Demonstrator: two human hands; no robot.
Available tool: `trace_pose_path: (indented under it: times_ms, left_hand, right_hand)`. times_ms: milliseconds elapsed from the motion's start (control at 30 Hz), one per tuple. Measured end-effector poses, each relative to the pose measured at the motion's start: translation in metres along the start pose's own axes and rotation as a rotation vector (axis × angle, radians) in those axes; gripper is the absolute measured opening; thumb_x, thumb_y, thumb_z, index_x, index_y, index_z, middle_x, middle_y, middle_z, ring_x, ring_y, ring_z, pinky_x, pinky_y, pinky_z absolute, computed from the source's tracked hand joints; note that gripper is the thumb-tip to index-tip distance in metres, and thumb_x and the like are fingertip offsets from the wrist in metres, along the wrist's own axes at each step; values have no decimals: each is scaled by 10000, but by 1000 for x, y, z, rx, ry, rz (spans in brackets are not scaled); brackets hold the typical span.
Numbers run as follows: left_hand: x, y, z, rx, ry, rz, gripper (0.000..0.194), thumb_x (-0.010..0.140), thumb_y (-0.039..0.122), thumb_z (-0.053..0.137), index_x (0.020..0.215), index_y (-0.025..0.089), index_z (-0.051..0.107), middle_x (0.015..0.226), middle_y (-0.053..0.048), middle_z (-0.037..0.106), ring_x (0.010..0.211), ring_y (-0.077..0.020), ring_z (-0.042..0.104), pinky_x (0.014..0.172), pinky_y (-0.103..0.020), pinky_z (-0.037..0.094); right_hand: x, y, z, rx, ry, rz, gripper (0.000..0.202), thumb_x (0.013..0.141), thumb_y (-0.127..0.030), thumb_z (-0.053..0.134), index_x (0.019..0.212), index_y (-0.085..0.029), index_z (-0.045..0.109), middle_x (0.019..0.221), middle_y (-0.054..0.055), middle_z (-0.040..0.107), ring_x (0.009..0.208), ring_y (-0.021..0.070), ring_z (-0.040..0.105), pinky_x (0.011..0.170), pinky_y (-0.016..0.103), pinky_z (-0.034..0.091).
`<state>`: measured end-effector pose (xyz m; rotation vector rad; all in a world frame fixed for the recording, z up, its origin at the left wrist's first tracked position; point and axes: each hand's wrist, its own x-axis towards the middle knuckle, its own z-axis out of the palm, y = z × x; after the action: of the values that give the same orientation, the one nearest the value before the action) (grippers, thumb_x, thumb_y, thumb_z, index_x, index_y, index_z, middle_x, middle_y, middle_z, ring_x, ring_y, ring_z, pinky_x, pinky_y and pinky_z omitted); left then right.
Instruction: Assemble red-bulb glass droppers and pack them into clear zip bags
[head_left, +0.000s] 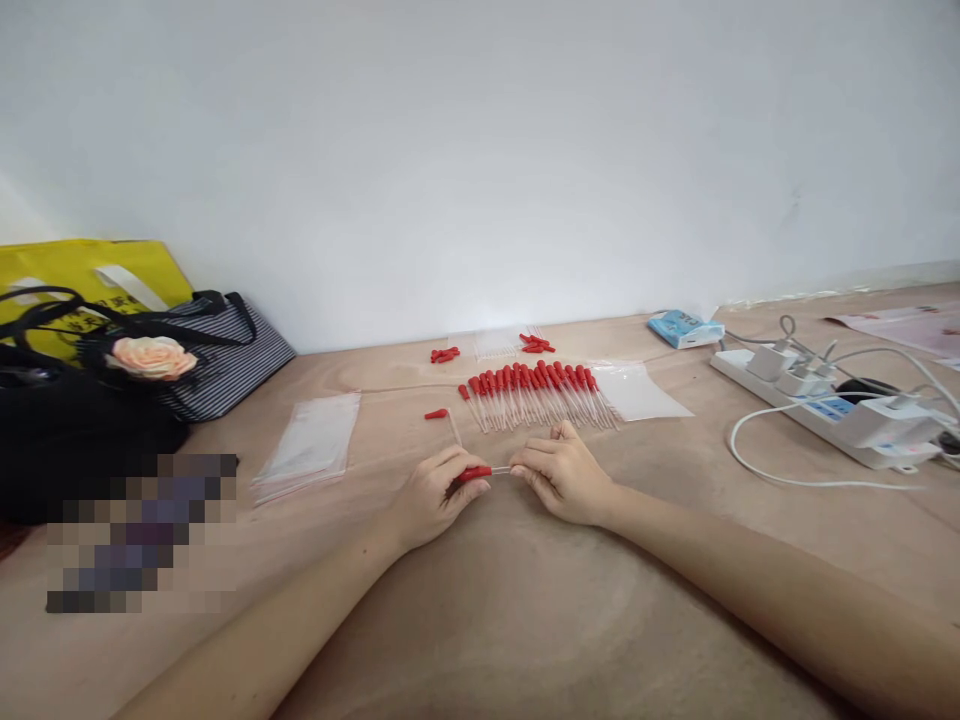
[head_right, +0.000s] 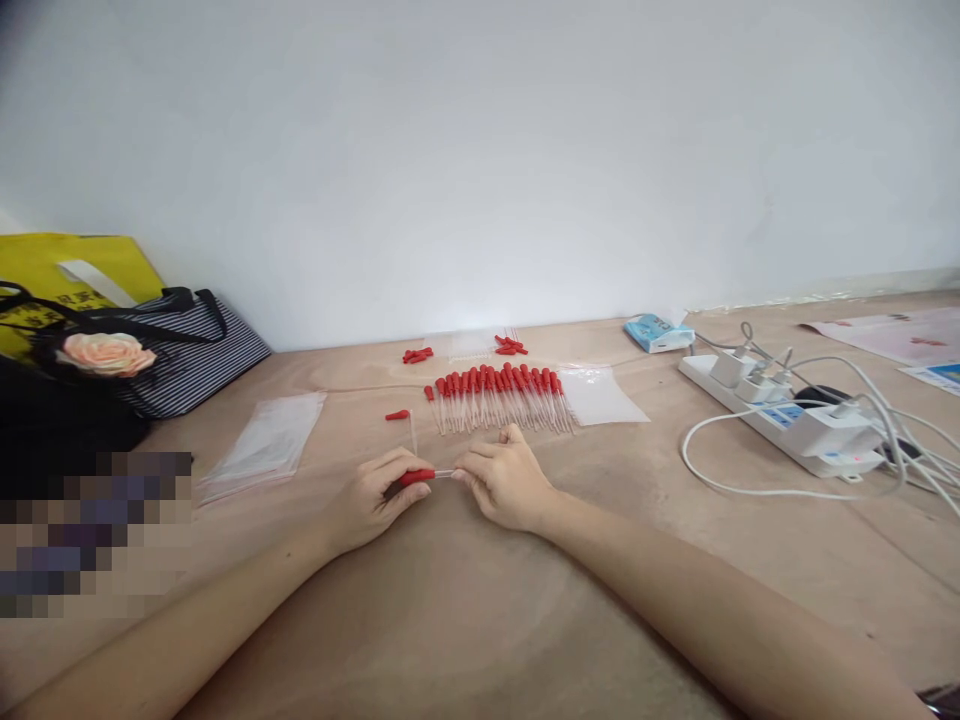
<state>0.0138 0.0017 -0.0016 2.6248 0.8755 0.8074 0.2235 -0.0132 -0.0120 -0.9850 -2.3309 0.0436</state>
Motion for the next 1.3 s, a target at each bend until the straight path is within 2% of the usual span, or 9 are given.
trace_pose_path:
  times_ms: [300, 467, 800, 1033, 1133, 1233, 1300]
  left_hand:
    - [-3, 0, -1, 2, 54, -3, 159, 828, 257, 500, 954, 176, 553, 838, -31, 608, 734, -128, 561, 674, -235, 440]
    - [-2, 1, -1, -7, 39, 40, 157, 853, 233, 448, 875, 172, 590, 778, -30, 626, 697, -134, 560, 664, -248, 436]
    - [-1, 3, 4, -32, 48, 29, 144, 842, 219, 452, 859, 166, 584, 769, -32, 628, 702, -141, 566, 672, -258, 436]
    - [2, -4, 3, -7, 86, -65, 143, 838, 245, 455, 895, 178, 568, 803, -29, 606, 755, -149, 561, 697, -271, 444]
    - [2, -17, -1, 65, 211, -153, 232, 804, 298, 506, 1005, 183, 525, 925, -49, 592, 884, -179, 548, 799, -319, 428]
    - [2, -42, -7, 163, 391, -362, 294, 785, 327, 511, 1039, 180, 497, 965, -65, 586, 931, -212, 536, 823, -367, 419]
    - [1, -59, -10, 188, 419, -492, 288, 750, 314, 534, 999, 172, 505, 976, -75, 585, 924, -226, 540, 805, -377, 428]
  right_hand:
    - [-1, 2, 3, 13, 8, -17, 245, 876, -224, 358, 857, -163, 595, 715, 15, 617, 626, 106, 478, 679, 294, 207]
    - [-1, 1, 6, 6, 14, -31, 255, 877, -234, 358, 852, -158, 600, 682, 15, 606, 607, 106, 466, 684, 295, 210]
    - [1, -1, 9, 12, 25, -43, 258, 871, -235, 372, 794, -160, 607, 635, 4, 589, 558, 92, 427, 673, 295, 207]
    - [7, -5, -3, -141, -58, -12, 193, 829, -247, 442, 813, -193, 627, 728, 29, 617, 736, 147, 477, 649, 303, 199]
    - [11, -3, -4, -131, -86, 65, 181, 811, -230, 450, 835, -196, 626, 737, 34, 628, 759, 161, 502, 667, 306, 224]
    - [25, 2, 2, -35, -27, 289, 218, 805, -221, 443, 973, -191, 579, 766, 29, 647, 750, 158, 542, 680, 291, 273]
    - [42, 5, 9, 19, 10, 443, 266, 798, -222, 445, 1048, -175, 521, 757, 22, 652, 724, 153, 564, 673, 276, 304]
